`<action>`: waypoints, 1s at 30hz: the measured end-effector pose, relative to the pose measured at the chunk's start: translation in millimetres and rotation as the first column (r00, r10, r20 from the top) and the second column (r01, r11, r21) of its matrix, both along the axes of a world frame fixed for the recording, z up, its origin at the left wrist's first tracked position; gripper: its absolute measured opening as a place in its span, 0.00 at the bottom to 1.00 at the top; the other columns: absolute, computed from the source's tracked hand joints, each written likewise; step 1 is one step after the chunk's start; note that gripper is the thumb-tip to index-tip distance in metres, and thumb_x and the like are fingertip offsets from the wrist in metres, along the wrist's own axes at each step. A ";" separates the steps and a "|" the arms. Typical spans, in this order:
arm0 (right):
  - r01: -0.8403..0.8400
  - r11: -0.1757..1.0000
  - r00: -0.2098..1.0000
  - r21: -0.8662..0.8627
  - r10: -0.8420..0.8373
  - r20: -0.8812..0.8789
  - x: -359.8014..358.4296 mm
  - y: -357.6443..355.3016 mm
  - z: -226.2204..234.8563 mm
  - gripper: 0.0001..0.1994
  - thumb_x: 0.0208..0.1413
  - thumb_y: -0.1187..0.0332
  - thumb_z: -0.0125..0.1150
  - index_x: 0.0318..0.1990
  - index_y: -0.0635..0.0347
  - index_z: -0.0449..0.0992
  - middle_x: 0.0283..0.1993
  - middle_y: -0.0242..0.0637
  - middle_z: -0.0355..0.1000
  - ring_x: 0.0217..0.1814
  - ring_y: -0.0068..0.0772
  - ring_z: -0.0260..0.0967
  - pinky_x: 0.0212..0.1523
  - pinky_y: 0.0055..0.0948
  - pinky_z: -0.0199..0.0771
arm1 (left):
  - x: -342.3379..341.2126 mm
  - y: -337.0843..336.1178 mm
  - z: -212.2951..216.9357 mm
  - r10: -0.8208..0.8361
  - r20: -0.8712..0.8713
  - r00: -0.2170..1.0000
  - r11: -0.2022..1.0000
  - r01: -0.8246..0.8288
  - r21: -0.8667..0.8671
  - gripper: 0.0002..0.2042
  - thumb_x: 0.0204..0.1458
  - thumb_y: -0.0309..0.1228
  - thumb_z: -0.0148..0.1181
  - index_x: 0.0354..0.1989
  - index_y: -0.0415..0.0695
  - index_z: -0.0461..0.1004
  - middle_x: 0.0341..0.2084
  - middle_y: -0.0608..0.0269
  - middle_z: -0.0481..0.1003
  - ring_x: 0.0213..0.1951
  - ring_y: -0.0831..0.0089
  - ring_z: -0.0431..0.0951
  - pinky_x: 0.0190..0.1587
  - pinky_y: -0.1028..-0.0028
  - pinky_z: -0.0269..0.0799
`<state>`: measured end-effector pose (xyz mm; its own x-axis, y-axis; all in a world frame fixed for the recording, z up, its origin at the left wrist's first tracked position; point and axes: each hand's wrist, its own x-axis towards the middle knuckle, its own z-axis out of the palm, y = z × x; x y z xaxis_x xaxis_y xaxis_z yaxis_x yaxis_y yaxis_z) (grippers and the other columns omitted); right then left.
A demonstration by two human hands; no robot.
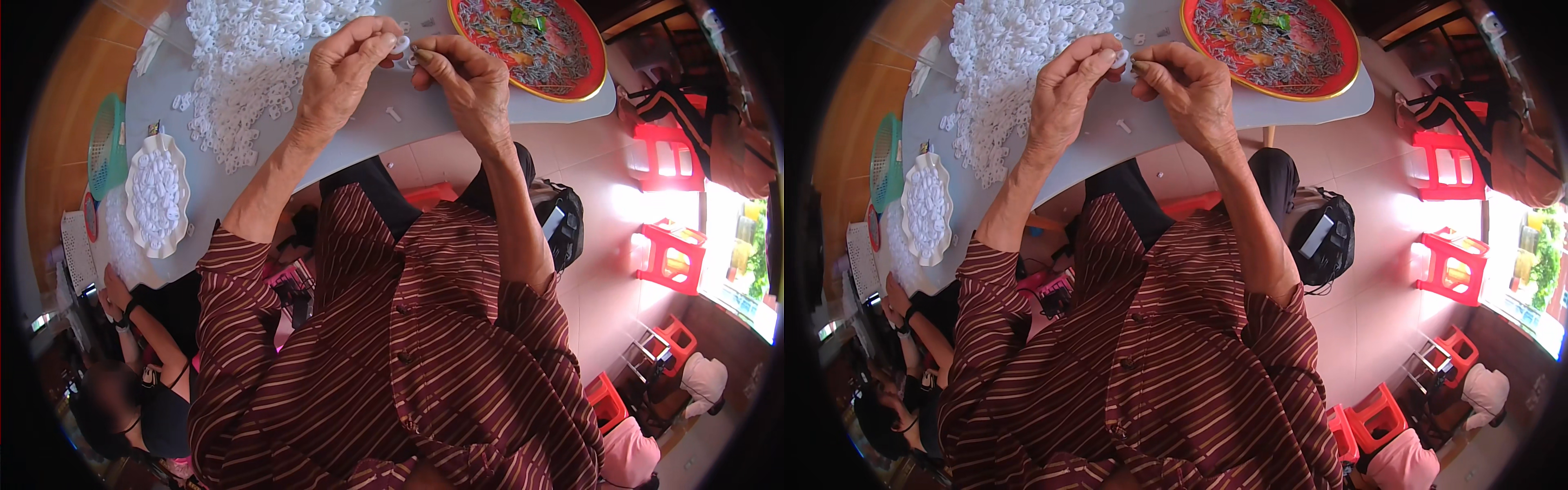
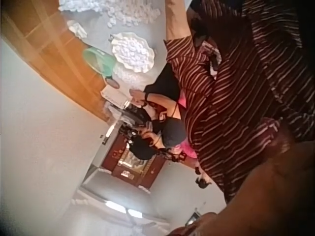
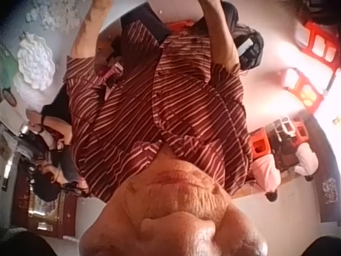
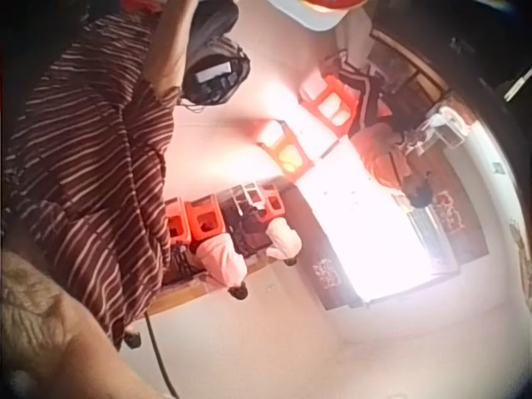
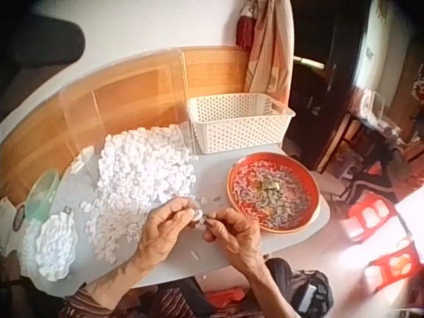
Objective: Assembling small white plastic components by hand at a table.
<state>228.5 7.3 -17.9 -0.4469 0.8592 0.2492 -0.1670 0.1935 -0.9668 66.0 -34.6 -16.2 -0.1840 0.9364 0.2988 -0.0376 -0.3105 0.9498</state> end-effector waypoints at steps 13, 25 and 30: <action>-0.002 1.000 0.995 0.025 0.005 -0.102 -0.6 -0.7 -1.3 0.08 0.54 0.77 0.58 0.41 0.67 0.75 0.33 0.31 0.74 0.31 0.18 0.70 0.36 0.17 0.72 | -2.2 -3.5 4.2 0.082 -0.251 0.964 0.994 -0.096 -0.045 0.08 0.52 0.27 0.57 0.39 0.39 0.74 0.26 0.69 0.74 0.30 0.82 0.72 0.34 0.82 0.69; 0.040 0.999 0.972 0.025 -0.033 -0.231 -2.1 3.8 -6.8 0.07 0.53 0.75 0.59 0.40 0.65 0.76 0.31 0.30 0.75 0.30 0.17 0.70 0.34 0.16 0.72 | 6.4 -5.2 7.7 0.043 -0.429 0.902 0.996 -0.002 0.095 0.10 0.56 0.29 0.52 0.44 0.39 0.70 0.29 0.61 0.76 0.34 0.75 0.76 0.35 0.76 0.70; -0.007 0.999 0.986 0.052 0.016 -0.166 -3.1 2.6 -6.9 0.07 0.53 0.75 0.60 0.39 0.66 0.76 0.32 0.31 0.74 0.30 0.17 0.70 0.34 0.17 0.73 | -1.7 -2.7 6.5 0.037 -0.231 0.972 0.999 -0.040 -0.006 0.08 0.55 0.27 0.55 0.42 0.37 0.71 0.32 0.63 0.74 0.34 0.78 0.73 0.40 0.81 0.70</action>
